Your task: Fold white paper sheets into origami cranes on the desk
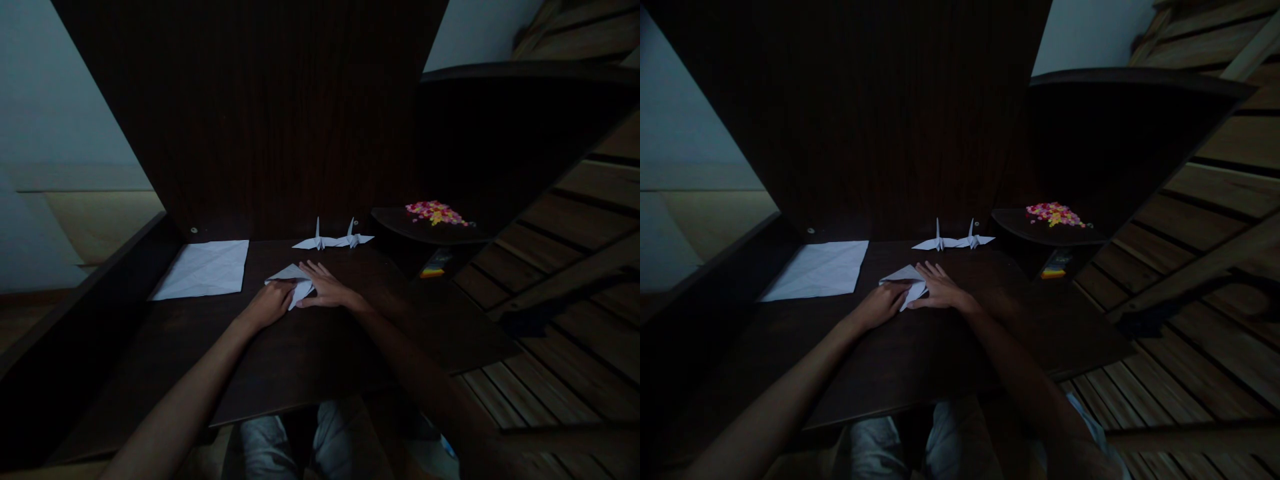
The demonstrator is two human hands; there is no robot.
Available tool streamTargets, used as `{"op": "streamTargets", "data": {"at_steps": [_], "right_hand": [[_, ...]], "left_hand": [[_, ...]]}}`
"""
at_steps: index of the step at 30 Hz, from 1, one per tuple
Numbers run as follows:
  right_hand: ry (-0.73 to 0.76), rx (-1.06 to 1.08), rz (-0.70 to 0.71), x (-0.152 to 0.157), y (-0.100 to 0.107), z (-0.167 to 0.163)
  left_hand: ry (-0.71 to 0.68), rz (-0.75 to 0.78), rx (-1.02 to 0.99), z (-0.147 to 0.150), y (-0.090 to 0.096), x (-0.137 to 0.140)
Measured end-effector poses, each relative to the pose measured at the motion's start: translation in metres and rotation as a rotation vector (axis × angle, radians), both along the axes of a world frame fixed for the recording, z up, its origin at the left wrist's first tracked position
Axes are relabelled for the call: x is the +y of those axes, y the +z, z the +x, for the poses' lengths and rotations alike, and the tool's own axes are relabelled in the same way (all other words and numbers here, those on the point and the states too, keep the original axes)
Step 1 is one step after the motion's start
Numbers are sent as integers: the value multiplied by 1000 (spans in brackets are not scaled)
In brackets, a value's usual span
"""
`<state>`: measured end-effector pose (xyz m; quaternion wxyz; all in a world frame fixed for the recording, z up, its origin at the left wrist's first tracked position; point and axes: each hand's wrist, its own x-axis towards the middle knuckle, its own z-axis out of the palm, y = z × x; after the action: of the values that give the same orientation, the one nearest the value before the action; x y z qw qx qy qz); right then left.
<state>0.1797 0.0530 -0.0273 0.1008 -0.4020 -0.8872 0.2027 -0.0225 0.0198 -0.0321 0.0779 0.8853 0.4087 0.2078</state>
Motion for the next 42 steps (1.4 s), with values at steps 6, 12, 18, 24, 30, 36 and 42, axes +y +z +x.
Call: {"op": "streamTargets", "data": {"at_steps": [6,12,18,24,30,36,42], "right_hand": [[-22,177,-56,4,-2,8],[34,229,8,9,-11,9],[18,218,41,7,-14,7],[21,167,69,4,-11,5],[16,127,92,2,-8,4],[9,91,129,1,-10,4],[13,43,156,-1,-8,4]], "left_hand": [[-8,-25,-5,1,-9,2],[-26,-27,62,2,-4,2],[56,-69,225,5,0,1],[22,-39,184,7,2,0],[-45,9,100,7,1,1],[37,13,261,9,6,-4],[-62,174,221,3,24,-17]]}}
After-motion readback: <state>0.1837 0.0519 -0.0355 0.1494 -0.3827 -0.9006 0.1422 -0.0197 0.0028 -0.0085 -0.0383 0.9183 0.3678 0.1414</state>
